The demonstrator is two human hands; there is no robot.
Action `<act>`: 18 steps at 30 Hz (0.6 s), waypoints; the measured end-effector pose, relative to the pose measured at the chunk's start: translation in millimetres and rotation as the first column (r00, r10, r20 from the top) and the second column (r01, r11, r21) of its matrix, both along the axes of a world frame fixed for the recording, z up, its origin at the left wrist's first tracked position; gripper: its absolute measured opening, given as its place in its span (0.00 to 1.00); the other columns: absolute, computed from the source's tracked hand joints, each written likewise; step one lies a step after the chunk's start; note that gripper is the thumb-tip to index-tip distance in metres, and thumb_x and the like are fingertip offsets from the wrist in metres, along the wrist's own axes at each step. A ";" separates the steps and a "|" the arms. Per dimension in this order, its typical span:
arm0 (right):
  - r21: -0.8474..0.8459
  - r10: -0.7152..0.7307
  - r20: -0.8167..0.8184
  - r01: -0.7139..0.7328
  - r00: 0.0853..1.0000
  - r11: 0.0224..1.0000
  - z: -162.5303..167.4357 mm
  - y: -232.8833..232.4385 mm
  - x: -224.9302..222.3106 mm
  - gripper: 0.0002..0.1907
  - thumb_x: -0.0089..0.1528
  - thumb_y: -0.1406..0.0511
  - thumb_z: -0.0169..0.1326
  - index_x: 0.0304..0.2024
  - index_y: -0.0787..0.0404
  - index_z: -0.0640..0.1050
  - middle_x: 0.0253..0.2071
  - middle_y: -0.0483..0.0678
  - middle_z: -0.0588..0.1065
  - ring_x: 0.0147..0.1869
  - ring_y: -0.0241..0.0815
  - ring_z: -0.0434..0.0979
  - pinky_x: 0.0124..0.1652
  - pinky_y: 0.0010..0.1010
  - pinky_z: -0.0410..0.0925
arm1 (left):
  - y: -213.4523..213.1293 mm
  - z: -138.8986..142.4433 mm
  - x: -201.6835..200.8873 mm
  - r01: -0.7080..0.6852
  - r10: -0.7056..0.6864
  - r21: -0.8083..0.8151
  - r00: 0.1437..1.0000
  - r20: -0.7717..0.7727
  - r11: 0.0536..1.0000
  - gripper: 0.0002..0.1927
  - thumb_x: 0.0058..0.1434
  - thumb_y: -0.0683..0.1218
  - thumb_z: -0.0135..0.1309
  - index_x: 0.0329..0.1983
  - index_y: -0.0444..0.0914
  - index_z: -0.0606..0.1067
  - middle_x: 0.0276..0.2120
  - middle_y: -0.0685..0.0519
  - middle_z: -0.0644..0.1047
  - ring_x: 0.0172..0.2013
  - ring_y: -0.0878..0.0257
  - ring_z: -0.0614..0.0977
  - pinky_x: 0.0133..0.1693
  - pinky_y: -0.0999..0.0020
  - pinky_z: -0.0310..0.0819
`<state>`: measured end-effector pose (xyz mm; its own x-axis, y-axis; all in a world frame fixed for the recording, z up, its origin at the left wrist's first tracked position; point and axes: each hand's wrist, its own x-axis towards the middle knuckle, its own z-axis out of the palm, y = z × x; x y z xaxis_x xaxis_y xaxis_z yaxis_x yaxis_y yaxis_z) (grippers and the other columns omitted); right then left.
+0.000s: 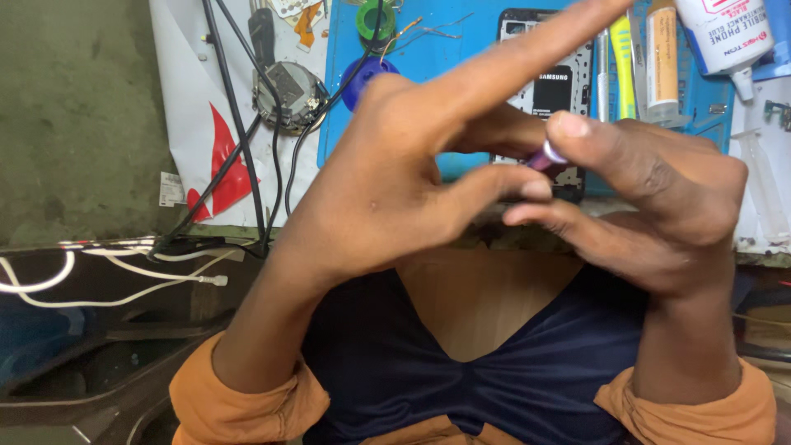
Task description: The person works on a disassembled Samsung phone frame on a repair bench, using a small purple hand tool to scrape and pick at components inside the phone housing. They reposition the phone and continue working on its interior, then hold the phone and connect a white charging cable to it.
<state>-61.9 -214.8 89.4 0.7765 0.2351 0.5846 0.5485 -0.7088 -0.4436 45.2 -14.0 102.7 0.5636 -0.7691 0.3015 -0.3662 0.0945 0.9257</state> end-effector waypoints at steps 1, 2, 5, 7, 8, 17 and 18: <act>-0.010 0.005 0.007 -0.004 1.000 1.000 -0.2 -1.6 0.3 0.38 0.54 0.66 0.73 0.63 0.61 0.69 0.42 0.59 0.79 0.45 0.51 0.83 0.41 0.33 0.74 | 0.9 -0.1 0.6 -0.009 0.009 0.014 1.000 0.008 1.000 0.41 0.62 0.39 0.70 0.75 0.38 0.62 0.52 0.53 0.83 0.40 0.70 0.88 0.48 0.78 0.86; 0.003 0.009 0.007 -0.009 1.000 1.000 -2.1 -0.9 -0.5 0.38 0.54 0.66 0.73 0.62 0.62 0.68 0.42 0.59 0.79 0.45 0.51 0.83 0.42 0.34 0.74 | 2.1 0.1 1.3 -0.016 0.016 0.028 1.000 0.015 0.999 0.40 0.62 0.39 0.69 0.74 0.38 0.63 0.53 0.53 0.83 0.40 0.69 0.88 0.47 0.78 0.86; 0.016 -0.004 -0.029 0.004 1.000 1.000 -2.6 -4.3 -3.0 0.34 0.61 0.69 0.71 0.66 0.60 0.68 0.42 0.56 0.79 0.45 0.48 0.84 0.44 0.30 0.75 | 5.4 1.0 4.8 0.139 -0.141 -0.068 0.990 -0.022 0.988 0.40 0.66 0.38 0.66 0.76 0.37 0.58 0.68 0.51 0.68 0.56 0.68 0.82 0.58 0.77 0.79; 0.006 -0.002 -0.034 0.002 0.999 1.000 -2.7 -5.2 -3.4 0.35 0.62 0.70 0.71 0.67 0.60 0.68 0.42 0.56 0.79 0.44 0.47 0.84 0.42 0.29 0.74 | 8.1 2.0 5.1 0.177 -0.183 -0.091 0.981 -0.058 0.980 0.38 0.67 0.38 0.63 0.76 0.37 0.58 0.74 0.51 0.63 0.60 0.69 0.82 0.61 0.76 0.77; -0.013 0.004 -0.017 -0.004 1.000 1.000 -1.7 -6.5 -2.7 0.36 0.59 0.68 0.72 0.65 0.60 0.69 0.41 0.57 0.79 0.42 0.48 0.83 0.39 0.29 0.73 | 8.5 2.2 5.3 0.185 -0.190 -0.089 0.980 -0.050 0.979 0.39 0.67 0.38 0.64 0.76 0.37 0.58 0.73 0.51 0.64 0.60 0.69 0.82 0.61 0.76 0.77; 0.000 0.019 0.017 -0.019 1.000 1.000 -0.4 -2.5 -0.3 0.38 0.56 0.67 0.72 0.65 0.60 0.67 0.43 0.61 0.79 0.44 0.53 0.84 0.40 0.34 0.75 | 6.7 2.2 5.7 0.117 -0.118 -0.028 0.993 -0.030 0.993 0.41 0.65 0.40 0.67 0.75 0.37 0.57 0.71 0.51 0.69 0.58 0.66 0.82 0.61 0.75 0.78; 0.001 0.013 0.010 -0.013 1.000 1.000 -0.4 -3.0 -0.6 0.38 0.56 0.67 0.72 0.65 0.60 0.67 0.42 0.60 0.79 0.44 0.52 0.84 0.40 0.34 0.75 | 6.9 2.4 6.0 0.113 -0.113 -0.019 0.993 -0.030 0.993 0.41 0.65 0.40 0.68 0.75 0.37 0.57 0.71 0.51 0.69 0.58 0.66 0.82 0.61 0.75 0.78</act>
